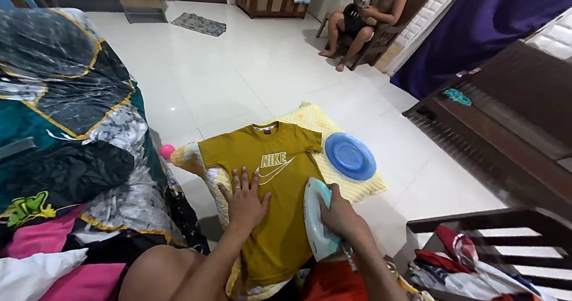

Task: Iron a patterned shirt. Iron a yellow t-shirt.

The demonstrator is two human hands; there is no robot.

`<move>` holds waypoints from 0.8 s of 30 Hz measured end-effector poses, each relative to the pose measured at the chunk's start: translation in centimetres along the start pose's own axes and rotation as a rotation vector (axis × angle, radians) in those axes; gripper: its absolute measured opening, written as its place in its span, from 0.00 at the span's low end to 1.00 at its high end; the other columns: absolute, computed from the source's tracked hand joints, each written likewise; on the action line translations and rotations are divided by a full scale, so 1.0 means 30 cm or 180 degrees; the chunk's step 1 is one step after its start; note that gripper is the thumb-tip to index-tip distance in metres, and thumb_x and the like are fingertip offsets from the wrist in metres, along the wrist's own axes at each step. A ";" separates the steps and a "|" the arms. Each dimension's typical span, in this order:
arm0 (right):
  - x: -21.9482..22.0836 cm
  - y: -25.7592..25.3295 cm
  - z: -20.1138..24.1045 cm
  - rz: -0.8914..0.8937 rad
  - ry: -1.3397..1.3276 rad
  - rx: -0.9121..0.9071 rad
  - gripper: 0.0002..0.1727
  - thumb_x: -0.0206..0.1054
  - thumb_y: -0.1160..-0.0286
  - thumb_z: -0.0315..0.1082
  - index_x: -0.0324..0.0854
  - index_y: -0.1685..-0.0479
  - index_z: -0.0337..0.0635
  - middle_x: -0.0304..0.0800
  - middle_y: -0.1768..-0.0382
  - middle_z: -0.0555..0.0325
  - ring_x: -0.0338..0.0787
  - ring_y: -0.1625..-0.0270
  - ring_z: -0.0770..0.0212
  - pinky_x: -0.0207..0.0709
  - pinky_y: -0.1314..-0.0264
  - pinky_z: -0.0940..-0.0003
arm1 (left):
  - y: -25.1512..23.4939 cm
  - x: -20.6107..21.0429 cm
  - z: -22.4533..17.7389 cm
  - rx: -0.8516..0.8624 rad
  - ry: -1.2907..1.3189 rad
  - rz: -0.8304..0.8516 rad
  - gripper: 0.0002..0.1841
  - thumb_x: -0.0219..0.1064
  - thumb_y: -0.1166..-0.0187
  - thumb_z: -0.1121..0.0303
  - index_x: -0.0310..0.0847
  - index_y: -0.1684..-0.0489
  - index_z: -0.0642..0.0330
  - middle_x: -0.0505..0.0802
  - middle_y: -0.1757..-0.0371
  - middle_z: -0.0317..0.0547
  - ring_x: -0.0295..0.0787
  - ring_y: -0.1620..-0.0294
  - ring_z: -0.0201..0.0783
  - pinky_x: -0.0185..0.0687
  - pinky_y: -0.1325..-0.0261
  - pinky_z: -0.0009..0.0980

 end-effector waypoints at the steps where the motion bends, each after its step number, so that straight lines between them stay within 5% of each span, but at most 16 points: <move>1: 0.000 0.001 -0.002 0.0015 -0.0005 0.0001 0.37 0.64 0.18 0.42 0.53 0.11 0.50 0.91 0.53 0.40 0.96 0.55 0.43 0.89 0.51 0.42 | -0.002 -0.002 -0.003 0.0005 -0.0027 0.0016 0.44 0.45 0.22 0.27 0.54 0.05 0.38 0.54 0.03 0.53 0.39 0.04 0.68 0.26 0.19 0.85; 12: -0.119 -0.328 0.158 -0.0002 -0.0161 -0.0441 0.40 0.65 0.20 0.42 0.52 0.10 0.44 0.88 0.41 0.36 0.93 0.43 0.40 0.85 0.39 0.39 | -0.005 -0.004 0.013 0.0108 -0.0080 -0.0268 0.43 0.42 0.22 0.25 0.58 0.07 0.33 0.58 0.04 0.49 0.43 0.04 0.64 0.28 0.17 0.83; 24: 0.001 0.086 -0.141 0.0309 -0.0457 -0.0382 0.44 0.69 0.25 0.40 0.51 0.08 0.53 0.91 0.48 0.38 0.94 0.48 0.37 0.86 0.45 0.35 | 0.008 -0.035 0.022 0.0133 -0.0296 -0.0559 0.39 0.43 0.21 0.28 0.67 0.11 0.31 0.65 0.06 0.41 0.49 0.04 0.56 0.34 0.14 0.78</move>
Point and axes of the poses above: each hand's wrist, its own y-axis away from the middle knuckle, its own x-axis out of the palm, z = x × y, the point moved 10 cm from there along -y, towards the middle knuckle
